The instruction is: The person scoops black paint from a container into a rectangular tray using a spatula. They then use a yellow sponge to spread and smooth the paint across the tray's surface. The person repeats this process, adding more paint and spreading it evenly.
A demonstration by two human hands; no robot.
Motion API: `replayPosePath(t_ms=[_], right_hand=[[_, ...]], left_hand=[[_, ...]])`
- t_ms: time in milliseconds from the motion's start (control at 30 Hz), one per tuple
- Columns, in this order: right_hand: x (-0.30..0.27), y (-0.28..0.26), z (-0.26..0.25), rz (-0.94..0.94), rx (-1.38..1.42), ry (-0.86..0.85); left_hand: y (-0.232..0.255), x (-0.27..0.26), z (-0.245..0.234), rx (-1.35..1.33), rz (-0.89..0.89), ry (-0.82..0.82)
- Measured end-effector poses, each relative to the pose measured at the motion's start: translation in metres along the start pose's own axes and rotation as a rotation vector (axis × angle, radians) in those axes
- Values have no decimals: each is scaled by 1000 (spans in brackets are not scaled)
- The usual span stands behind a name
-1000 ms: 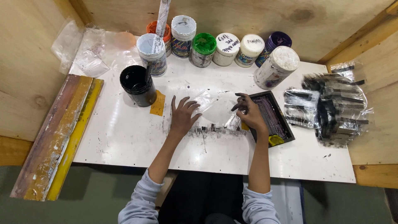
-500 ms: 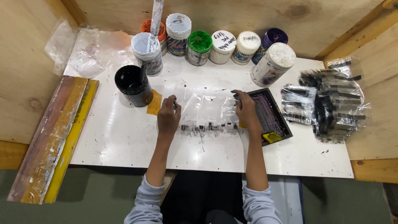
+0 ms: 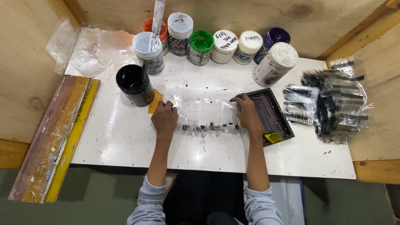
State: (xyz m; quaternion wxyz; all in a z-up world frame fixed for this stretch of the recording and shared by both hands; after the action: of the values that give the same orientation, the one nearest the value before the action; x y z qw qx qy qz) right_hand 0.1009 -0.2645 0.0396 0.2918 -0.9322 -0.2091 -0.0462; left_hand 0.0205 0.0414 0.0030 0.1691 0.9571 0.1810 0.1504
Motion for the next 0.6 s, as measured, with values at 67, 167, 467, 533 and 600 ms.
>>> replayPosePath(t_ms=[67, 167, 467, 533, 600], right_hand=[[0, -1, 0, 2, -10, -2], [-2, -2, 0, 2, -35, -8], [-2, 6, 5, -34, -131, 40], [-3, 2, -1, -46, -168, 68], [-7, -2, -8, -26, -180, 92]], left_hand=[[-4, 0, 4, 32, -25, -20], [-5, 0, 2, 63, -56, -53], [9, -2, -31, 81, -51, -2], [10, -2, -33, 78, -51, 4], [11, -3, -36, 66, -65, 21]])
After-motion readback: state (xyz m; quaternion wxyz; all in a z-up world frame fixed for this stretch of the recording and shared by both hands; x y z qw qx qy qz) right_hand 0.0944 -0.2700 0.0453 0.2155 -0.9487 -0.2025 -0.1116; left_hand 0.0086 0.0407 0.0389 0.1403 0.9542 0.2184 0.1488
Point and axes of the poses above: each hand's wrist, its own x-axis towards the middle knuckle, its own z-axis out of the palm, y = z × x, the point moved 4 cm from there along x, towards the middle knuckle
